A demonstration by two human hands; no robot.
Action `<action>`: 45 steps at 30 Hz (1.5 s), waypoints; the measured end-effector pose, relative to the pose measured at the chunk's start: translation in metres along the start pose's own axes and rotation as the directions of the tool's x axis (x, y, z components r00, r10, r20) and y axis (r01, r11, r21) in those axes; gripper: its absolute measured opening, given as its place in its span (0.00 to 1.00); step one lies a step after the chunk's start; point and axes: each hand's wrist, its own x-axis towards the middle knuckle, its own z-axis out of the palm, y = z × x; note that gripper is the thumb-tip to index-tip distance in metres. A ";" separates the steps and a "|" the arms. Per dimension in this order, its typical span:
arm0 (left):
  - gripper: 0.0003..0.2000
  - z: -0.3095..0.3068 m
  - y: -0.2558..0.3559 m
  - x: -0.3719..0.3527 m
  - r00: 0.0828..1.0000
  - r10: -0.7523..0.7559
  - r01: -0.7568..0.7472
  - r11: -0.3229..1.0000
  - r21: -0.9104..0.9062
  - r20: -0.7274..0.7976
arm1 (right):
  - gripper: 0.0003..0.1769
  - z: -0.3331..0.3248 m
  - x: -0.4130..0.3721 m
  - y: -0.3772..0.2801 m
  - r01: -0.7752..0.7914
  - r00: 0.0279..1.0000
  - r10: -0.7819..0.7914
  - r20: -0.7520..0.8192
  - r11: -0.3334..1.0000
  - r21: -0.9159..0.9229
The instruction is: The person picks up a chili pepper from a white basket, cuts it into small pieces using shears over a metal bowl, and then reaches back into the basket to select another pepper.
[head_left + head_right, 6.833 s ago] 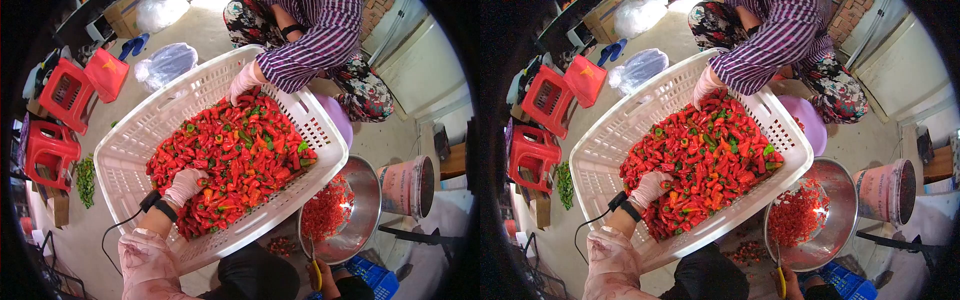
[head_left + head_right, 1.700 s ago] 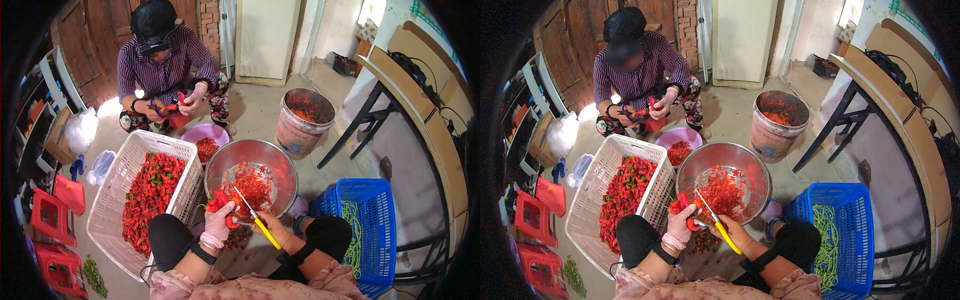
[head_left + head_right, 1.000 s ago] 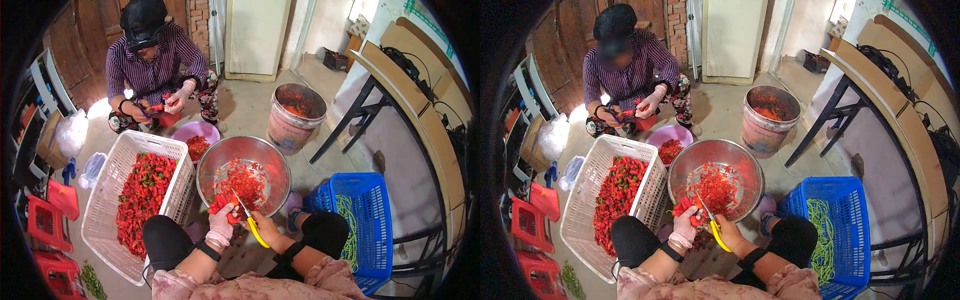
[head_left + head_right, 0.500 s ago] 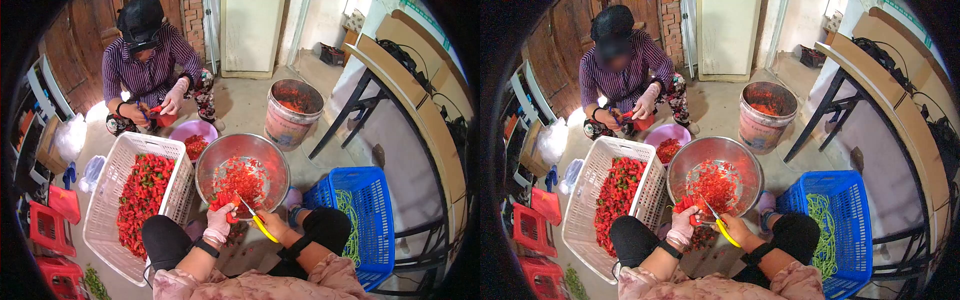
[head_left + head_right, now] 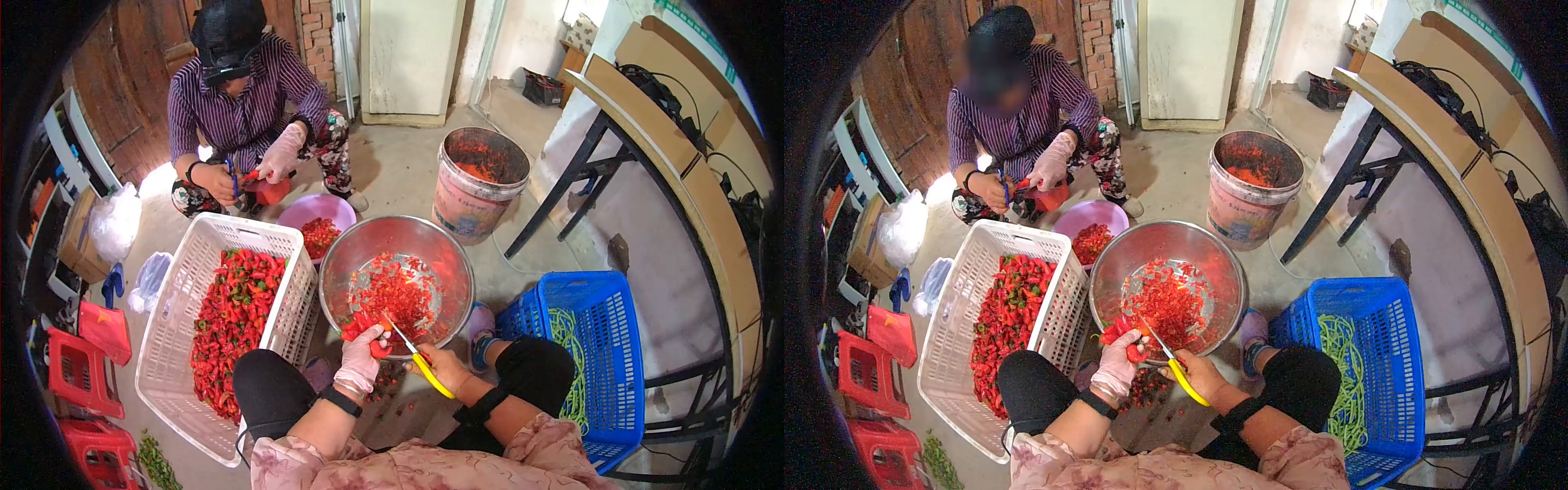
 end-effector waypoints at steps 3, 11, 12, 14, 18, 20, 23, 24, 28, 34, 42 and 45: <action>0.12 -0.001 0.001 0.004 1.000 0.023 -0.023 1.000 0.000 -0.012 | 0.26 0.005 0.004 0.021 0.047 0.999 -0.045 -0.024 0.993 0.110; 0.14 -0.002 0.002 0.001 0.995 0.061 -0.073 0.983 0.166 0.081 | 0.25 -0.004 0.002 0.017 0.096 0.995 -0.097 -0.026 0.995 -0.036; 0.14 -0.004 0.002 0.002 0.995 0.061 -0.074 0.983 0.167 0.081 | 0.25 -0.007 -0.001 0.011 0.085 0.996 -0.087 -0.018 0.994 -0.067; 0.14 -0.008 0.001 0.006 0.992 0.064 -0.082 0.981 0.174 0.105 | 0.25 -0.008 -0.002 0.010 0.075 0.997 -0.076 -0.009 0.992 -0.099; 0.13 -0.010 0.001 0.009 0.993 0.082 -0.095 0.983 0.158 0.085 | 0.25 -0.008 0.000 0.016 0.139 0.990 -0.139 0.000 0.986 -0.091; 0.13 -0.009 0.003 0.010 0.998 0.056 -0.059 0.993 0.105 0.026 | 0.25 -0.008 -0.001 0.014 0.111 0.994 -0.109 0.028 0.991 -0.079; 0.12 -0.005 0.006 0.009 0.996 0.074 -0.075 0.997 0.017 0.041 | 0.26 -0.006 -0.002 0.011 0.105 0.994 -0.099 -0.053 0.987 0.122; 0.12 -0.003 0.007 0.008 0.996 0.075 -0.076 0.997 0.017 0.041 | 0.27 -0.005 -0.001 0.013 0.138 0.988 -0.136 -0.077 0.990 0.020; 0.10 0.006 0.006 -0.003 0.995 0.066 -0.064 0.998 -0.019 0.079 | 0.29 0.004 0.005 0.022 0.195 0.972 -0.216 -0.093 0.961 -0.198; 0.10 0.006 0.006 0.000 0.991 0.066 -0.070 0.997 0.024 0.118 | 0.26 -0.003 -0.003 0.005 0.081 0.993 -0.094 -0.074 0.983 -0.163; 0.11 0.002 0.006 0.007 0.998 -0.051 0.053 0.998 -0.043 0.036 | 0.24 0.007 -0.002 0.013 0.095 0.978 -0.122 -0.168 0.983 -0.160; 0.10 0.002 0.007 0.008 0.998 -0.038 0.042 0.996 -0.073 0.049 | 0.24 0.005 -0.001 0.015 0.159 0.968 -0.180 -0.174 0.979 -0.127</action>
